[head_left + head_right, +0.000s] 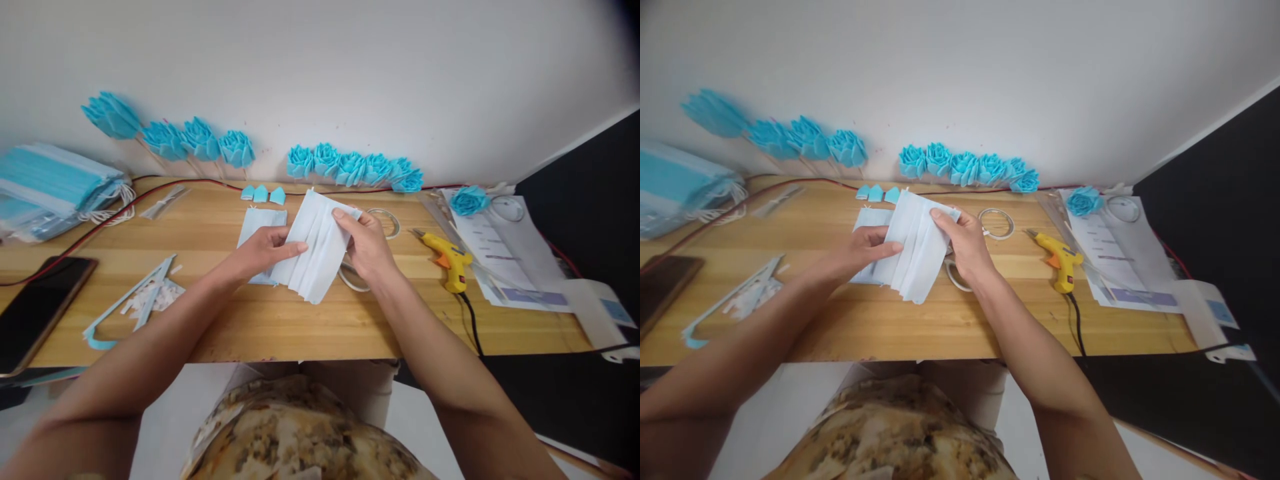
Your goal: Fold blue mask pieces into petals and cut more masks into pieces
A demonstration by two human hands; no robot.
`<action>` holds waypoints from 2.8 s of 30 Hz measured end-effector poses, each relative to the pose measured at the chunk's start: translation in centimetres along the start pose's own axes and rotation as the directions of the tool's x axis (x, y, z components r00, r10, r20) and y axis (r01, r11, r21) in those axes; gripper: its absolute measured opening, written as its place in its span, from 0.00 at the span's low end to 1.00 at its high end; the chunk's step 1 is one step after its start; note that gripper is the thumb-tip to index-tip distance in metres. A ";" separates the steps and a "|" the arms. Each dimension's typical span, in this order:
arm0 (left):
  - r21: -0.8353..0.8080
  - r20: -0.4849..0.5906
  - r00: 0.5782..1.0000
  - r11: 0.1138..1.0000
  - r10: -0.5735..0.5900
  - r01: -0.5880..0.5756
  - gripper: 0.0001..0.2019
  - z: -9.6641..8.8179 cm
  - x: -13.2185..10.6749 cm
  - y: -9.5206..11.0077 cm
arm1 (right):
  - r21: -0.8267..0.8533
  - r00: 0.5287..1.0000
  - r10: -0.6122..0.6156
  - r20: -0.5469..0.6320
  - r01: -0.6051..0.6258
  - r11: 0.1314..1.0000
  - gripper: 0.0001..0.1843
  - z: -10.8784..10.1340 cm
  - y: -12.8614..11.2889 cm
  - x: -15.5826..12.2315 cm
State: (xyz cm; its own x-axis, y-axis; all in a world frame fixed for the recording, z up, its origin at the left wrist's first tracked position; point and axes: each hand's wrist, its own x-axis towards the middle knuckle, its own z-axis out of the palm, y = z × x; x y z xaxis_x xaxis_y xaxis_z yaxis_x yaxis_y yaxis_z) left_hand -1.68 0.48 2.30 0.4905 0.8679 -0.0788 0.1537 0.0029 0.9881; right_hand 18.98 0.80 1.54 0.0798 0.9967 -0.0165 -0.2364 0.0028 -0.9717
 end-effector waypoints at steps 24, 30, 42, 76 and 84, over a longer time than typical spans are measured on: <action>0.150 0.018 0.988 0.977 -0.155 0.151 0.16 0.9 -0.1 -0.5 | -0.023 0.999 -0.044 -0.030 0.044 0.999 0.21 0.4 0.1 -0.3; -0.148 -0.215 0.976 0.988 0.018 -0.051 0.16 0.6 0.3 -0.6 | -0.077 0.943 0.032 0.332 -0.007 0.997 0.26 0.4 0.0 -0.7; -0.374 -0.309 0.950 0.911 0.054 -0.173 0.23 0.2 0.7 -1.2 | -0.279 0.911 -0.006 0.412 0.133 0.951 0.21 0.2 1.1 -0.7; -0.335 -0.560 0.829 0.911 0.013 -0.241 0.23 0.4 0.9 -1.0 | -0.436 0.900 -0.060 0.432 0.267 0.859 0.32 -0.1 1.1 -0.3; -0.322 -0.606 0.795 0.920 -0.018 -0.225 0.16 -0.3 1.4 -1.3 | -0.842 0.878 -0.105 0.468 0.478 0.251 0.18 -2.7 -3.1 -1.1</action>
State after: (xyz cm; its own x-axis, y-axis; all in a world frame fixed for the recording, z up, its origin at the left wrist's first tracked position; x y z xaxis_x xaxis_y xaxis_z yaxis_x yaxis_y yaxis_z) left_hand -1.48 1.83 0.99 -0.1328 0.9911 -0.0004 -0.2447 -0.0324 0.9691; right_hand 22.28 -0.55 3.93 -0.3580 0.9126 0.1974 0.7938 0.4088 -0.4502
